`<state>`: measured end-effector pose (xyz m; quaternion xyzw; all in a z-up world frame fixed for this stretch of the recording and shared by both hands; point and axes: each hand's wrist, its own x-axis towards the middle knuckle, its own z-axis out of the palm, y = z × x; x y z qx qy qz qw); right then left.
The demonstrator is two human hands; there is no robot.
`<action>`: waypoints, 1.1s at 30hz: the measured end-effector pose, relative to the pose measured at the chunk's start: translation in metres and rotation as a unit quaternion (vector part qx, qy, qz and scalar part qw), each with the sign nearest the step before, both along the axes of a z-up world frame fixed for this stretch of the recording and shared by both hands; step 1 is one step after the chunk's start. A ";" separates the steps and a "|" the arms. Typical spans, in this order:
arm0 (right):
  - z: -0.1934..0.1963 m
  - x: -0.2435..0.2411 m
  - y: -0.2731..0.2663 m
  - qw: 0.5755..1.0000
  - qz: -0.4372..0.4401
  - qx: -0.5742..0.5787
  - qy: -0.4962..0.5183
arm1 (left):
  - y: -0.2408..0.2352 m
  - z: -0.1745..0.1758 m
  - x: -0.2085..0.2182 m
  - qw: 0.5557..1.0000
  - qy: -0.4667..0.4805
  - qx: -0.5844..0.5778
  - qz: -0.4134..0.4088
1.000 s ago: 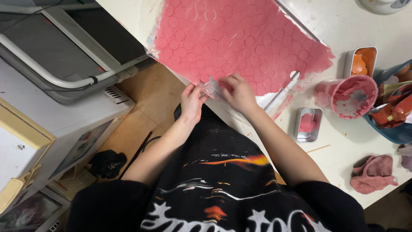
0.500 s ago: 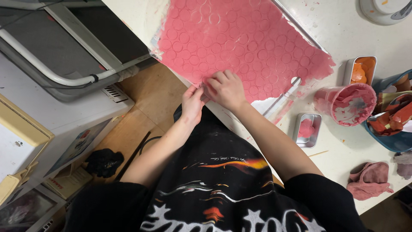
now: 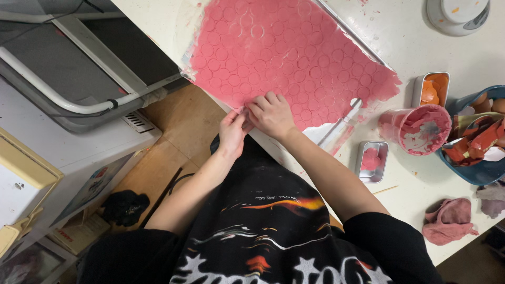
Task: The person peels circular pieces of pink clay from a sheet on a metal tray and places them into a small metal container. The person repeats this action across the sheet, collecting the circles and occasionally adjusting the sheet.
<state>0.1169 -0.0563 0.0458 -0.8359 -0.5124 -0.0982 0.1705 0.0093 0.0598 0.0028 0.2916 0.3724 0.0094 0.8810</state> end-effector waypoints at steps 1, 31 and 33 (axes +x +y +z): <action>-0.001 0.000 0.001 1.000 0.000 -0.001 -0.001 | 0.000 0.000 0.000 1.000 -0.003 -0.002 0.002; 0.010 -0.011 -0.009 0.989 -0.097 0.047 0.102 | 0.014 -0.021 0.025 0.996 0.061 -0.068 0.015; 0.010 -0.011 -0.007 0.988 -0.100 0.052 0.105 | 0.015 -0.022 0.025 0.995 0.061 -0.077 0.006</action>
